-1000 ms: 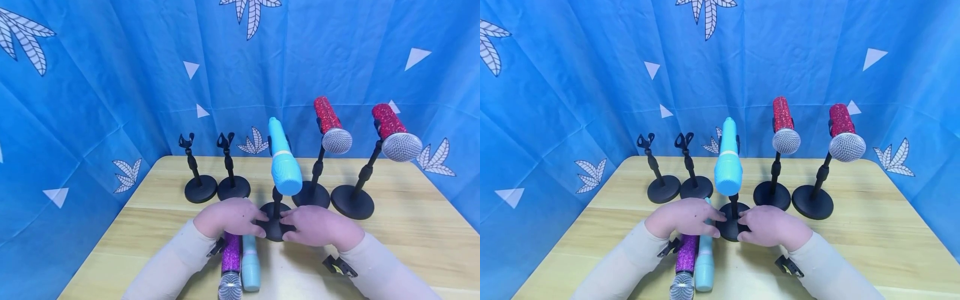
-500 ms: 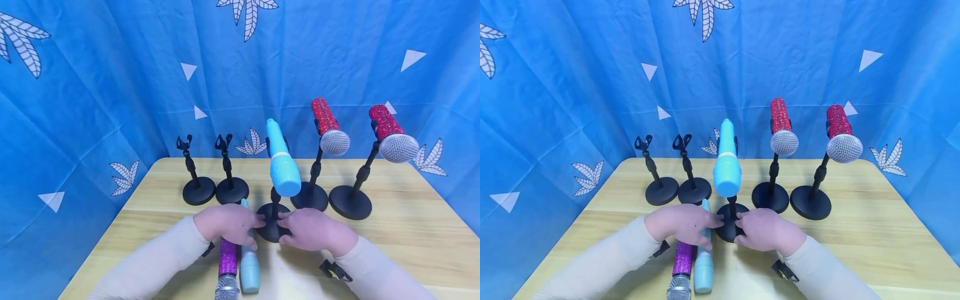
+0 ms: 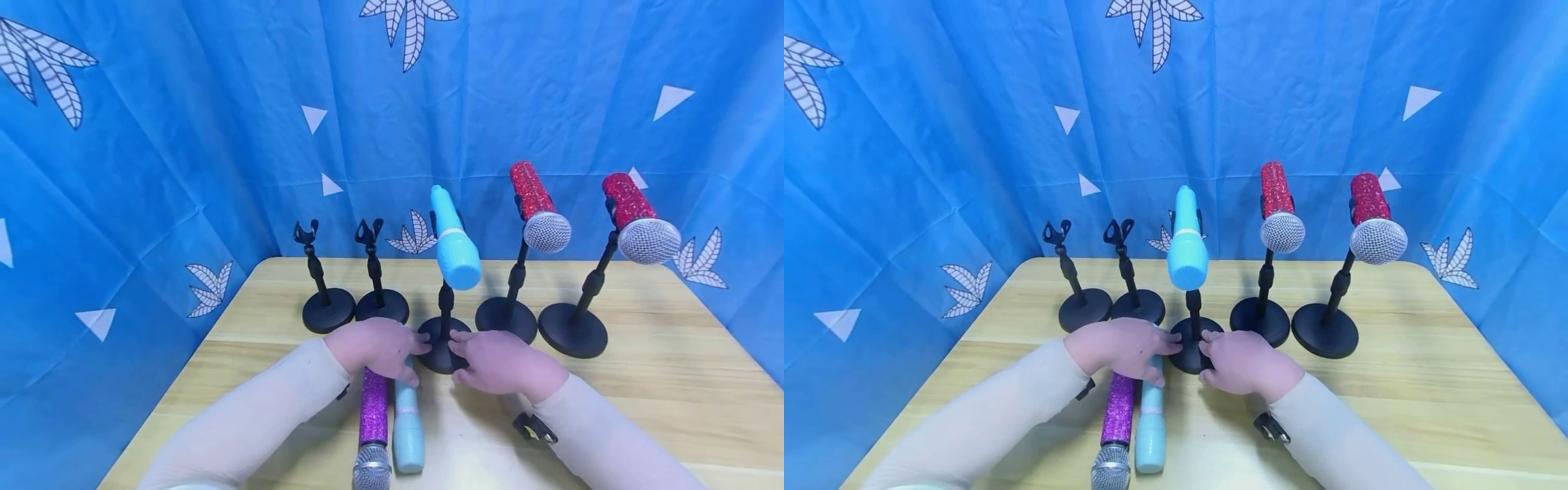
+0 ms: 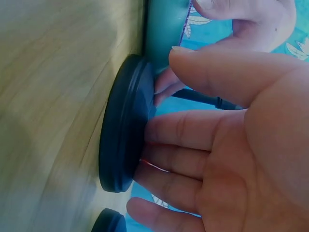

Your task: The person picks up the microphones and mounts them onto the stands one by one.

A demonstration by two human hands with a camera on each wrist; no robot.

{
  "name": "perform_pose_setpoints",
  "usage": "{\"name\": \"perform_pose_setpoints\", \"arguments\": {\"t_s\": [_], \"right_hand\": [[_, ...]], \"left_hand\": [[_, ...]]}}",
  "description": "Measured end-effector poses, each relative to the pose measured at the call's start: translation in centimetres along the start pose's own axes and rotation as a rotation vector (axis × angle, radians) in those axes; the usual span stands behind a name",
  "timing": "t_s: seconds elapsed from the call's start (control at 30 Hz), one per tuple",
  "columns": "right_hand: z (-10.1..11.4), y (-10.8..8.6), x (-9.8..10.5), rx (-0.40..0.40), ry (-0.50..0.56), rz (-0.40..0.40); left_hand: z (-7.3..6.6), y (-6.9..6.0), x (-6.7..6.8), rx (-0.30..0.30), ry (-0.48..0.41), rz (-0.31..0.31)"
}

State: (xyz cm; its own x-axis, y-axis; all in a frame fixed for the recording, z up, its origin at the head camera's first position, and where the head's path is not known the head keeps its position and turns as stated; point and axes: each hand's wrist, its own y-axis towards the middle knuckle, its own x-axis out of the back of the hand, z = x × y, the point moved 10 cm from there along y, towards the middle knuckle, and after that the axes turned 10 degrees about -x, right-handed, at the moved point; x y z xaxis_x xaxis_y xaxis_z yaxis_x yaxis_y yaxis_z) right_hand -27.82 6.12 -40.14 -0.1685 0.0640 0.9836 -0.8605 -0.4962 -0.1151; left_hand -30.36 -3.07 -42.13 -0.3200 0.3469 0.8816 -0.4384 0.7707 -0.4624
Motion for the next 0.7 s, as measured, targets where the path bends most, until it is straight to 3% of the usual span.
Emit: {"name": "perform_pose_setpoints", "arguments": {"t_s": [0.33, 0.7], "right_hand": [[-1.6, 1.9, -0.7, -0.064, 0.035, 0.009], [-3.5, 3.3, -0.9, -0.060, 0.119, 0.027]], "left_hand": [[2.6, 1.4, 0.5, 0.080, -0.087, 0.031], [3.8, 2.1, 0.9, 0.083, -0.148, -0.004]]}}
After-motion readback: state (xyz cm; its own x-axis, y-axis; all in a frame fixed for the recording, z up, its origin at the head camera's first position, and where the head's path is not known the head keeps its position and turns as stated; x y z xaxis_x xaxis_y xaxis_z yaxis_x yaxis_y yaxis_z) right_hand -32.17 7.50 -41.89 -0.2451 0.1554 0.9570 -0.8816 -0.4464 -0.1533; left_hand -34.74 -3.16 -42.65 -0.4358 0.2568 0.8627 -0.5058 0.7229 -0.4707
